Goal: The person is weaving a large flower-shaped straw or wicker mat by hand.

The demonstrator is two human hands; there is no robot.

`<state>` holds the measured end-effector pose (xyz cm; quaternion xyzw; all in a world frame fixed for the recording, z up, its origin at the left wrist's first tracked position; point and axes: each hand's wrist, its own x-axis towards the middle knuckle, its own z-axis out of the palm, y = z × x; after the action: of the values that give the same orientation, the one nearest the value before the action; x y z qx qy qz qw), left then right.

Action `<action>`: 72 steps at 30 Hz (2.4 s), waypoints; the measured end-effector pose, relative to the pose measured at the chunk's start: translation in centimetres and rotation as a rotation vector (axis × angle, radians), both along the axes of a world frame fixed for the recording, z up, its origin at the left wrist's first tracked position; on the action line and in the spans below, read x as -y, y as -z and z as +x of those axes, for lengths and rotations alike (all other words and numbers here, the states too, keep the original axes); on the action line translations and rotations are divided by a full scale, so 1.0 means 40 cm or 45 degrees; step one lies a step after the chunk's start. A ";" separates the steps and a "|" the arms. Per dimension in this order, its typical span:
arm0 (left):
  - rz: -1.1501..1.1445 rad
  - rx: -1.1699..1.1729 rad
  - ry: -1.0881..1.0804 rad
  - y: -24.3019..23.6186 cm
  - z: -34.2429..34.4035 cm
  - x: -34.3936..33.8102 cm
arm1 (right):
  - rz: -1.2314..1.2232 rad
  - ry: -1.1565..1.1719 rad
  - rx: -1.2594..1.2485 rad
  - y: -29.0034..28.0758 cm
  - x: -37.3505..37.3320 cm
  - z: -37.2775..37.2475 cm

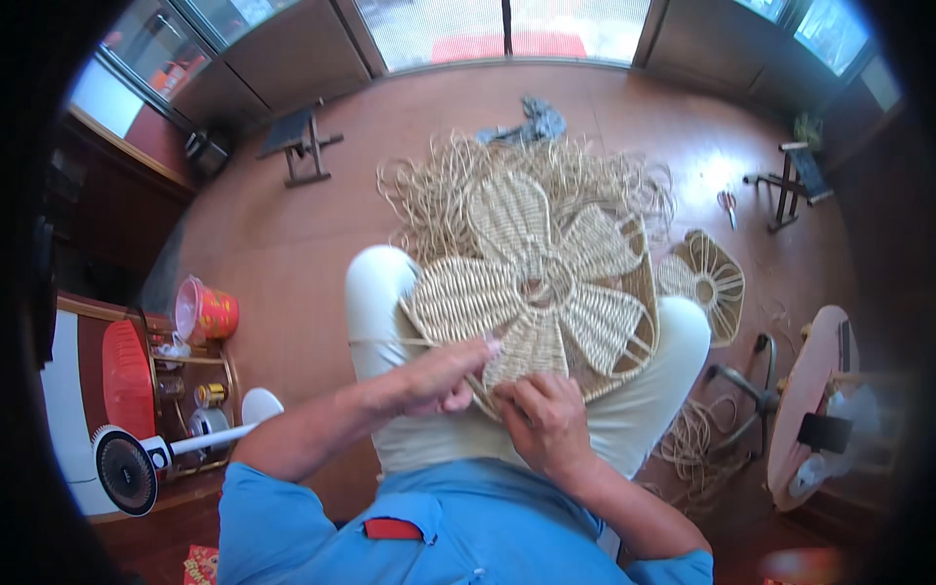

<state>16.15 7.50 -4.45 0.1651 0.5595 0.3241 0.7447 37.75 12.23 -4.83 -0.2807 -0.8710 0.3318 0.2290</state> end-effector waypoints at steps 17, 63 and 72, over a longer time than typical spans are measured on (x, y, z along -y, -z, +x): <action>0.192 -0.090 0.107 -0.031 -0.018 0.031 | 0.678 -0.465 0.342 -0.042 -0.042 -0.056; 0.765 -1.567 -0.648 -0.127 -0.217 0.108 | 0.007 0.142 0.096 0.011 -0.012 -0.100; 0.774 -1.230 0.112 -0.089 0.070 0.175 | 0.130 0.157 -0.008 0.018 -0.001 -0.101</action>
<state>18.95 0.51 -0.87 0.5245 0.7106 0.3269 0.3364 33.72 12.26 -5.56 -0.3208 -0.8671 0.2730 0.2658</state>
